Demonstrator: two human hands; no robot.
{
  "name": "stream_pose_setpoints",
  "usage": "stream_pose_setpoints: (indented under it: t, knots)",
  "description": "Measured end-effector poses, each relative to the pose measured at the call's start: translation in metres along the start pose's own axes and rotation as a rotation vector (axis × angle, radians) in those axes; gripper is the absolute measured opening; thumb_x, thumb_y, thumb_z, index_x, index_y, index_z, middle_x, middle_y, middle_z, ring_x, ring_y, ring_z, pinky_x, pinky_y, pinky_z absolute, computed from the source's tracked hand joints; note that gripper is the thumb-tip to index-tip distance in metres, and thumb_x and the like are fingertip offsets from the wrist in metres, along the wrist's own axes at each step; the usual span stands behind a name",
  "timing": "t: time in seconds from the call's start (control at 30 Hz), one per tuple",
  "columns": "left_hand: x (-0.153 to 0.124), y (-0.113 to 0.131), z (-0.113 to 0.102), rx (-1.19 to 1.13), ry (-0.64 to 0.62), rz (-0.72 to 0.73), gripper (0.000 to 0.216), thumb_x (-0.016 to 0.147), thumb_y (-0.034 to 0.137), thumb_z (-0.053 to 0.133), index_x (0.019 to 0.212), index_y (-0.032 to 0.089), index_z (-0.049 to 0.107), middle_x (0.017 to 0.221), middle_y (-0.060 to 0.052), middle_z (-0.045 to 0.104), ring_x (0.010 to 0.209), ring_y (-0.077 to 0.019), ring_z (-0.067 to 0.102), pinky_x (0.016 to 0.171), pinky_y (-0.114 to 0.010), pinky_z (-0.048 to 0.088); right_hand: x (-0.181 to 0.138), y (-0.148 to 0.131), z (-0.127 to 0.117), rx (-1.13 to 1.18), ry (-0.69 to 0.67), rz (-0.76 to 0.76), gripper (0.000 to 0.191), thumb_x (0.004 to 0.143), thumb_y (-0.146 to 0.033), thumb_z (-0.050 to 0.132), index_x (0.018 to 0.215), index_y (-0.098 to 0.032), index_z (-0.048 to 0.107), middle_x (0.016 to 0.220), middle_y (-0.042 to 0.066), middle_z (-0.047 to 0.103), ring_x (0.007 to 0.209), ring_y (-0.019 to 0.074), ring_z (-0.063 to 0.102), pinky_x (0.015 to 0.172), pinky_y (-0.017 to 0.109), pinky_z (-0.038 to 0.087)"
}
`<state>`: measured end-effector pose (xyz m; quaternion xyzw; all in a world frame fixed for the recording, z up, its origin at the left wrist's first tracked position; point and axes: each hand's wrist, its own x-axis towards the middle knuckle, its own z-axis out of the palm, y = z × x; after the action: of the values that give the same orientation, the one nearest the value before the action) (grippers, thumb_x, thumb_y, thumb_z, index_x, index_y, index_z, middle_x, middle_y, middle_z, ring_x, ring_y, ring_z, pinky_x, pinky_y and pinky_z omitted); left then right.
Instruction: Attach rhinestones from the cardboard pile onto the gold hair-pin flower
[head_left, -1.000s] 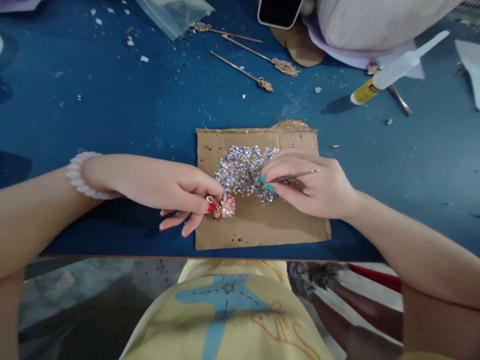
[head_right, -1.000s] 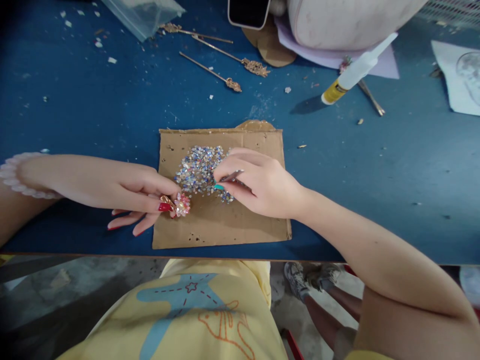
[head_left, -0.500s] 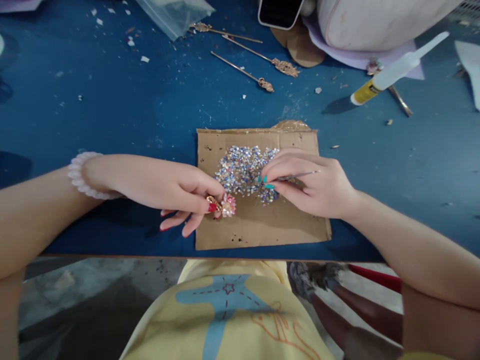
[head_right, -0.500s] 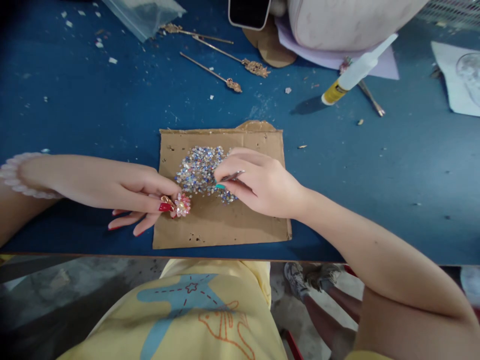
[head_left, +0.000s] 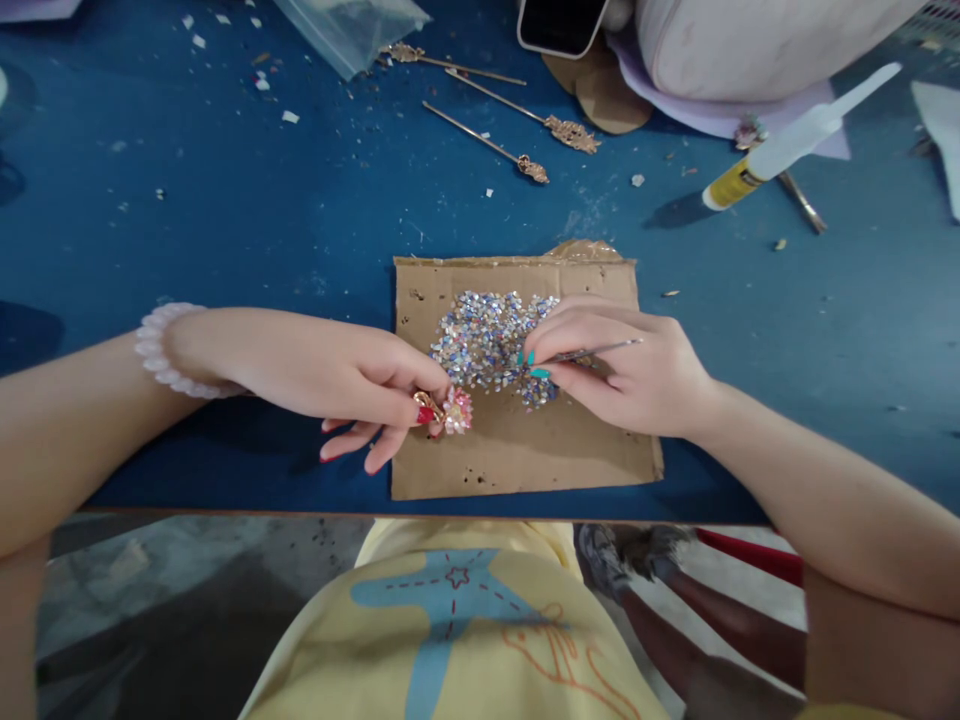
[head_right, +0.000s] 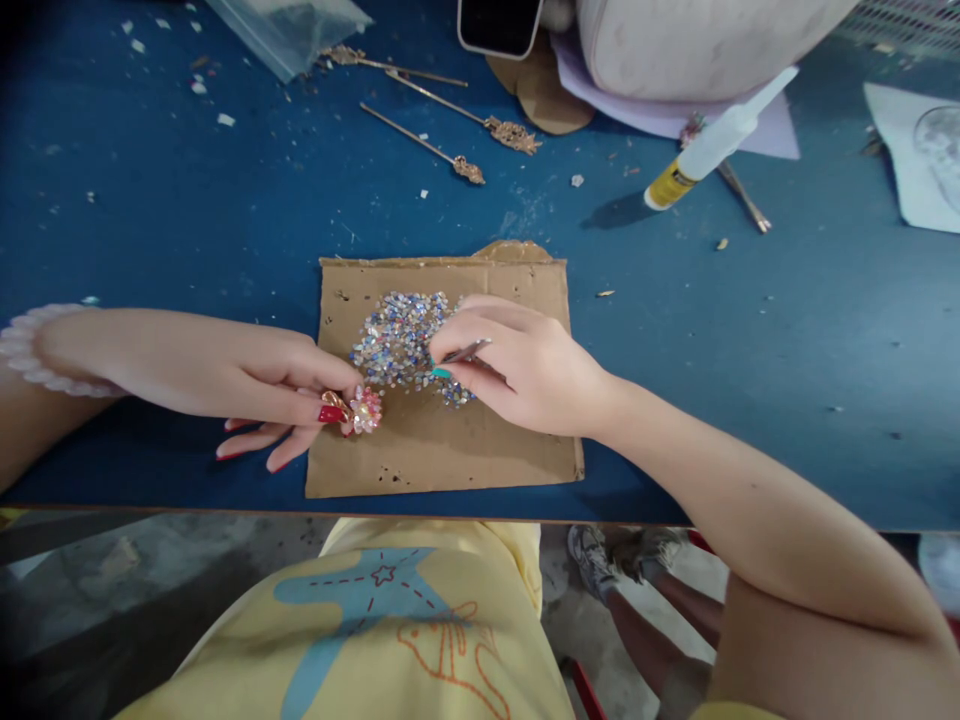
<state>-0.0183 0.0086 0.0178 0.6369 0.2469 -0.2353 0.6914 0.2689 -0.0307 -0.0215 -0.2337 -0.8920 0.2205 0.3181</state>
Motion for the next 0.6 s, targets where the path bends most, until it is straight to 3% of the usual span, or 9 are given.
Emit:
stream_pose_setpoints:
  t: [0.6]
  knots:
    - [0.0001,-0.0013,-0.0007,-0.004,-0.002,0.015,0.013,0.100,0.021,0.054,0.104,0.029,0.063,0.077,0.005,0.078,0.053,-0.0136,0.066,0.049,-0.021,0.047,-0.0012,-0.0005,-0.0002,0.000,-0.005,0.007,0.017,0.104,-0.008,0.058,0.102,-0.024,0.061,0.094,0.001,0.074,0.092,0.0166,0.073,0.089,0.036,0.062]
